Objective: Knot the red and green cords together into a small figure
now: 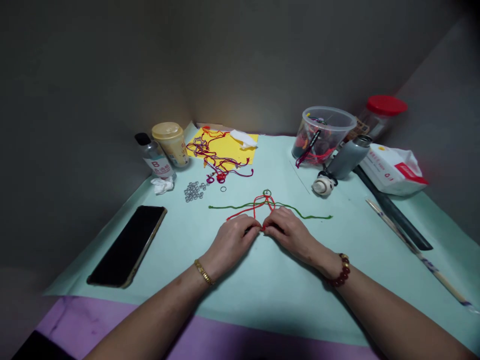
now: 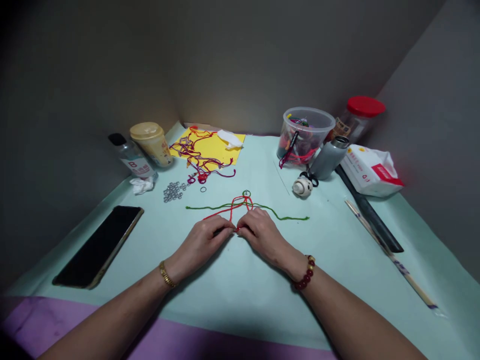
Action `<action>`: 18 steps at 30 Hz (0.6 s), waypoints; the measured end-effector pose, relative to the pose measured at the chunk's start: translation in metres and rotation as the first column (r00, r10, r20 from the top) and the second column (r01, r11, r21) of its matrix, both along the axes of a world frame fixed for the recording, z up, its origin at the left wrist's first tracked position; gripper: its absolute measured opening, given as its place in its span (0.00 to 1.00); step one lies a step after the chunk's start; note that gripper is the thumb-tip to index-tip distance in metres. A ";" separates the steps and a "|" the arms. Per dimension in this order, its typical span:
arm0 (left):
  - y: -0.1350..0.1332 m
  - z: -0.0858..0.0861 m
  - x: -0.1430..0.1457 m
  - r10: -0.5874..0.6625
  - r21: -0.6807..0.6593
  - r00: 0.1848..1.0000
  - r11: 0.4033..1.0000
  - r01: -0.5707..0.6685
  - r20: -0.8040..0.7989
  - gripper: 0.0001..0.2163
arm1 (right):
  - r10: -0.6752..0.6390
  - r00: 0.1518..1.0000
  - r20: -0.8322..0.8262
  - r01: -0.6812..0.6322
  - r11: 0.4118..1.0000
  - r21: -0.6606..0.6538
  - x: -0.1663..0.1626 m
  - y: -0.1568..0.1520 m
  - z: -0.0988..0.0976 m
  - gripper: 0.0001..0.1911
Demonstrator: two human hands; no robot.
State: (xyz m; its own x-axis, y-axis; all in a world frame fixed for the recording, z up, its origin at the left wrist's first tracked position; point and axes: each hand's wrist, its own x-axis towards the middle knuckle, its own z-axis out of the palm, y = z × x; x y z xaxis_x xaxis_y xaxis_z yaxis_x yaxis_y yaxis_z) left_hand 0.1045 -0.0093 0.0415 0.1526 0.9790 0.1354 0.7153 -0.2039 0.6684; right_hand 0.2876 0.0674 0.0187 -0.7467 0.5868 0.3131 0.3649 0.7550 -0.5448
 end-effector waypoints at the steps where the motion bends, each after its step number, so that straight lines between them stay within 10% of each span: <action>1: 0.000 0.000 0.000 -0.003 0.000 1.000 1.000 0.003 0.009 0.09 | -0.001 1.000 -0.004 0.001 1.000 -0.001 0.000 0.000 0.000 0.04; 18: 0.002 0.005 -0.004 0.007 -0.047 0.996 0.999 -0.003 0.094 0.09 | -0.008 1.000 0.007 0.008 1.000 -0.017 0.000 -0.001 0.003 0.05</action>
State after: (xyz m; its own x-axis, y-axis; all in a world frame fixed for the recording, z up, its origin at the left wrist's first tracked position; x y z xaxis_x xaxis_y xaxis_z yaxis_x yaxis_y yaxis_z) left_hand 0.1001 -0.0070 0.0461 0.1364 0.9853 0.1029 0.6498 -0.1675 0.7414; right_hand 0.2874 0.0667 0.0212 -0.7445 0.5978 0.2974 0.3745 0.7426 -0.5553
